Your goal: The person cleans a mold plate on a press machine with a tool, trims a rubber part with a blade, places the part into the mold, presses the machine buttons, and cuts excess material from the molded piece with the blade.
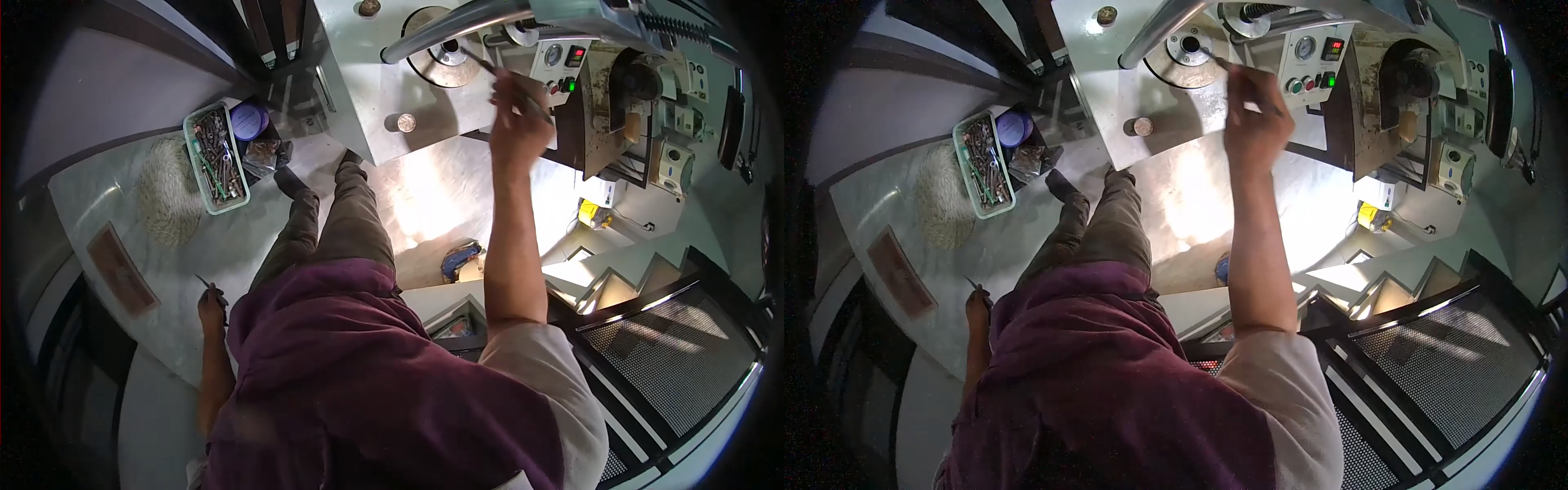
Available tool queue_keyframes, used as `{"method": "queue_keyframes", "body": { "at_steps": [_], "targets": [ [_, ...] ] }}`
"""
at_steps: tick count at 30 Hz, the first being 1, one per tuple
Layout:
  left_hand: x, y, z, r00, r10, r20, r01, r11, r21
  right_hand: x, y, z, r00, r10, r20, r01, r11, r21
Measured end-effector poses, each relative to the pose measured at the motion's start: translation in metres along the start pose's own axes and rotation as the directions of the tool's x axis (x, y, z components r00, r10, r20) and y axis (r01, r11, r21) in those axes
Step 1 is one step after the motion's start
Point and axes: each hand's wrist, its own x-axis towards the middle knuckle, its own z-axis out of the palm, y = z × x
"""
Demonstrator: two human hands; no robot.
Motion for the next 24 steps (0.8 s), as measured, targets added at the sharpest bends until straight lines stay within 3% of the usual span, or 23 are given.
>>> {"method": "queue_keyframes", "body": {
  "at_steps": [2, 3, 4, 6, 7, 8, 9, 10, 12, 16, 18, 20, 21, 22, 24],
  "targets": [
    [0.007, -0.013, -0.004, 0.998, 0.059, -0.007, -0.059, 0.995, 0.081, 0.003, -0.002, 0.017, 0.978, -0.077, 0.195, 0.113, 0.977, -0.180],
    [0.008, -0.016, -0.005, 0.995, 0.098, 0.001, -0.098, 0.990, 0.102, 0.010, -0.006, 0.024, 0.965, -0.043, 0.259, 0.079, 0.988, -0.131],
    [0.007, -0.013, -0.005, 0.991, 0.136, 0.009, -0.136, 0.983, 0.124, 0.022, 0.006, 0.027, 0.930, -0.142, 0.339, 0.235, 0.939, -0.251],
    [0.000, -0.002, -0.010, 0.993, 0.117, -0.003, -0.116, 0.987, 0.114, 0.032, 0.007, 0.016, 0.878, -0.176, 0.445, 0.355, 0.862, -0.360],
    [-0.002, 0.007, -0.011, 0.998, 0.060, -0.032, -0.057, 0.995, 0.085, 0.030, 0.008, 0.009, 0.882, -0.177, 0.437, 0.352, 0.863, -0.362],
    [-0.002, 0.012, -0.010, 0.998, 0.001, -0.059, 0.002, 0.999, 0.050, 0.026, 0.009, 0.001, 0.927, -0.275, 0.257, 0.348, 0.886, -0.306],
    [0.001, 0.010, -0.012, 0.998, 0.034, -0.057, -0.033, 0.999, 0.012, 0.020, 0.008, -0.007, 0.935, -0.349, 0.068, 0.354, 0.902, -0.247],
    [0.002, 0.008, -0.012, 0.998, 0.037, -0.058, -0.037, 0.999, 0.011, 0.015, 0.007, -0.009, 0.990, -0.121, -0.067, 0.122, 0.993, -0.001],
    [0.005, 0.006, -0.014, 1.000, -0.020, -0.016, 0.020, 0.999, 0.038, 0.008, 0.001, -0.009, 0.999, -0.017, 0.044, 0.018, 1.000, -0.003],
    [0.012, 0.013, -0.006, 1.000, -0.014, -0.018, 0.015, 0.999, 0.039, 0.015, 0.007, 0.014, 0.967, 0.013, 0.255, 0.030, 0.986, -0.163],
    [0.008, 0.025, -0.005, 0.999, 0.029, -0.026, -0.027, 0.997, 0.070, 0.015, 0.014, 0.013, 0.959, -0.257, 0.124, 0.276, 0.944, -0.180],
    [0.003, 0.029, -0.005, 0.997, 0.061, -0.039, -0.057, 0.994, 0.093, 0.012, 0.010, 0.006, 0.992, -0.097, -0.084, 0.111, 0.977, 0.181],
    [0.002, 0.031, -0.005, 0.997, 0.071, -0.026, -0.069, 0.994, 0.090, 0.010, -0.002, -0.002, 0.999, 0.010, -0.052, 0.002, 0.975, 0.223],
    [0.002, 0.033, -0.005, 0.997, 0.083, -0.008, -0.082, 0.993, 0.090, 0.006, -0.004, -0.008, 0.998, 0.013, -0.058, 0.000, 0.976, 0.219],
    [0.006, 0.029, -0.006, 0.998, 0.067, -0.011, -0.065, 0.994, 0.089, 0.001, -0.003, -0.015, 0.953, 0.250, 0.172, -0.304, 0.794, 0.527]
  ]
}}
